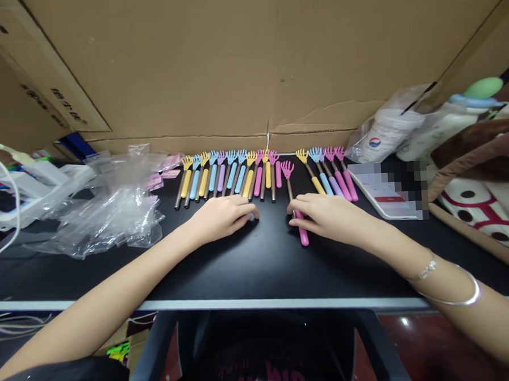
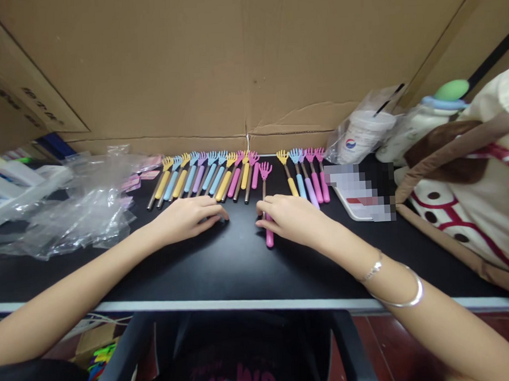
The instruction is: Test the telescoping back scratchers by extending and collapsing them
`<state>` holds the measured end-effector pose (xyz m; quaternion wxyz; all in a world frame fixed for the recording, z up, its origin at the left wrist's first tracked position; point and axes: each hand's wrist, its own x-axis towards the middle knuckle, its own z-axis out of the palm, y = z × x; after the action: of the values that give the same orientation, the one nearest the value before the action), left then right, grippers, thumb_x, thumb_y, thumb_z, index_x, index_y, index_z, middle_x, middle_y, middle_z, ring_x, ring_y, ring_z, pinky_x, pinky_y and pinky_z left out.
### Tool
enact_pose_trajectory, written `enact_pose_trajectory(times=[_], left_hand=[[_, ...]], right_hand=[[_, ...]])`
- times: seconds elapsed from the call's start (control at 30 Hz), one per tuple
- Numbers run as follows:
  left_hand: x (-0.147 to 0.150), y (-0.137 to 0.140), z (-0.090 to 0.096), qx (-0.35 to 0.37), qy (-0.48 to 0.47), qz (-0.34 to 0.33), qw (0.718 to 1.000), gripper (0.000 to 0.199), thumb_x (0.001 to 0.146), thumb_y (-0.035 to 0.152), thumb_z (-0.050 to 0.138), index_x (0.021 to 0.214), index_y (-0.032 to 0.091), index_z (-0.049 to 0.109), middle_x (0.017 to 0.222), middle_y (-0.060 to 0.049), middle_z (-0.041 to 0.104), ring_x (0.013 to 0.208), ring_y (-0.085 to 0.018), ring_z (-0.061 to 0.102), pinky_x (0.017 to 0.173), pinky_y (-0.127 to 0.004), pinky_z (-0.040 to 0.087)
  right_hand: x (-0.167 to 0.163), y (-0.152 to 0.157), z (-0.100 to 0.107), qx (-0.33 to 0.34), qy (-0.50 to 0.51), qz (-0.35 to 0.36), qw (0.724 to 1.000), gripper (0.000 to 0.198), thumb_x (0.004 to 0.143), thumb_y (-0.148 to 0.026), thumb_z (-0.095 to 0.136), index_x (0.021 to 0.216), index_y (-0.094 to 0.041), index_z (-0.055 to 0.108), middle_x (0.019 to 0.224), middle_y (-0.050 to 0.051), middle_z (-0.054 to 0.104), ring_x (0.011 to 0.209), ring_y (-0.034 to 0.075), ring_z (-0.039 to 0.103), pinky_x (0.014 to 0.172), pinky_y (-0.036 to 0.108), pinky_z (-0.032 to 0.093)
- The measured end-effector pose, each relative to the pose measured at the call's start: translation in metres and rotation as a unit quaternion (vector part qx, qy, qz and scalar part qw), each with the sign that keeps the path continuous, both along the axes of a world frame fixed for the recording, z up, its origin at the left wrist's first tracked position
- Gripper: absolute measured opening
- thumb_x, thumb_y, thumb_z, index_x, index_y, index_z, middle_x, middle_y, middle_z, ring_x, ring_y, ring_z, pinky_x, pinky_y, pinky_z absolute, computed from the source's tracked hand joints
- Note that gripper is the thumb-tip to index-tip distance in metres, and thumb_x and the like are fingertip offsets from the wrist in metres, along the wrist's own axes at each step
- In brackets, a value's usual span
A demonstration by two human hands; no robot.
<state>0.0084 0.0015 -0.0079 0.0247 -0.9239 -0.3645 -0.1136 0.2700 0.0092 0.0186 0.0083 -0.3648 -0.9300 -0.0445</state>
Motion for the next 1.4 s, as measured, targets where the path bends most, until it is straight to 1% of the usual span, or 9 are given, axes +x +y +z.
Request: enact_pose_trajectory(times=[0.13,0.37,0.5,0.67,0.93,1.07,1.17,1.3,1.4], left_hand=[[0.0,0.0,0.0,0.0,0.003,0.001,1.0,0.023,0.096,0.022,0.041,0.1,0.022,0.063,0.097,-0.001,0.066,0.091,-0.014,0.062,0.069,-0.021,0.045],[-0.002,0.002,0.0,0.008,0.002,-0.016,1.0,0.021,0.096,0.023,0.044,0.095,0.021,0.065,0.092,-0.001,0.065,0.088,-0.013,0.061,0.068,-0.02,0.044],[-0.003,0.002,0.001,0.005,-0.003,-0.02,1.0,0.019,0.094,0.021,0.047,0.09,0.021,0.065,0.089,-0.001,0.065,0.084,-0.013,0.06,0.067,-0.021,0.043],[-0.003,0.003,0.001,0.005,-0.004,-0.026,1.0,0.018,0.094,0.021,0.046,0.089,0.02,0.064,0.088,-0.001,0.064,0.085,-0.013,0.059,0.069,-0.022,0.044],[-0.003,0.003,0.0,-0.01,0.004,-0.012,1.0,0.022,0.096,0.022,0.041,0.094,0.02,0.063,0.093,-0.002,0.063,0.084,-0.014,0.06,0.071,-0.024,0.045],[-0.002,0.002,0.001,-0.008,0.009,-0.01,1.0,0.021,0.096,0.023,0.041,0.094,0.02,0.063,0.093,-0.002,0.064,0.084,-0.014,0.061,0.07,-0.023,0.044],[-0.002,0.002,0.001,0.003,0.018,-0.008,1.0,0.022,0.096,0.023,0.041,0.1,0.021,0.062,0.094,-0.002,0.065,0.083,-0.014,0.062,0.068,-0.022,0.044],[-0.002,0.001,0.002,0.004,0.025,-0.001,1.0,0.023,0.096,0.025,0.041,0.099,0.022,0.064,0.094,-0.002,0.065,0.08,-0.013,0.063,0.065,-0.022,0.043],[-0.002,0.001,0.003,-0.011,0.012,0.005,1.0,0.023,0.095,0.025,0.043,0.097,0.022,0.066,0.094,-0.002,0.065,0.078,-0.013,0.063,0.066,-0.022,0.044]], right_hand=[[0.0,-0.004,0.001,0.007,-0.025,-0.01,1.0,0.018,0.088,-0.037,0.054,0.092,-0.02,0.059,0.089,0.004,0.066,0.077,0.017,0.062,0.06,0.026,0.038],[0.012,-0.006,0.017,-0.146,-0.053,-0.036,0.987,0.006,0.079,-0.025,0.062,0.082,-0.022,0.058,0.081,0.0,0.064,0.067,0.014,0.059,0.055,0.025,0.034],[0.026,-0.001,0.021,-0.189,-0.09,-0.057,0.976,0.015,0.073,-0.02,0.066,0.085,-0.023,0.057,0.072,-0.003,0.06,0.063,0.013,0.055,0.053,0.025,0.03],[0.039,0.004,0.017,-0.145,-0.077,-0.115,0.98,0.023,0.07,-0.017,0.066,0.088,-0.022,0.052,0.08,-0.001,0.06,0.067,0.014,0.056,0.055,0.025,0.031],[0.038,0.006,0.01,-0.111,-0.046,-0.083,0.989,0.027,0.071,-0.006,0.05,0.094,-0.019,0.05,0.098,0.003,0.055,0.068,0.012,0.056,0.058,0.025,0.037],[0.032,0.007,0.006,-0.094,-0.048,-0.07,0.992,0.028,0.072,-0.005,0.047,0.096,-0.018,0.052,0.101,0.004,0.053,0.065,0.01,0.054,0.057,0.024,0.037],[0.022,0.004,0.003,-0.04,-0.057,-0.071,0.995,0.025,0.077,-0.007,0.047,0.099,-0.017,0.053,0.102,0.006,0.053,0.064,0.01,0.054,0.056,0.025,0.035],[0.008,-0.003,0.0,0.032,-0.099,-0.093,0.99,0.026,0.078,-0.006,0.047,0.101,-0.016,0.055,0.102,0.008,0.054,0.072,0.013,0.058,0.055,0.026,0.032],[0.002,-0.008,0.0,0.037,-0.128,-0.108,0.985,0.024,0.079,-0.006,0.047,0.099,-0.016,0.055,0.104,0.008,0.055,0.077,0.015,0.059,0.052,0.026,0.027]])
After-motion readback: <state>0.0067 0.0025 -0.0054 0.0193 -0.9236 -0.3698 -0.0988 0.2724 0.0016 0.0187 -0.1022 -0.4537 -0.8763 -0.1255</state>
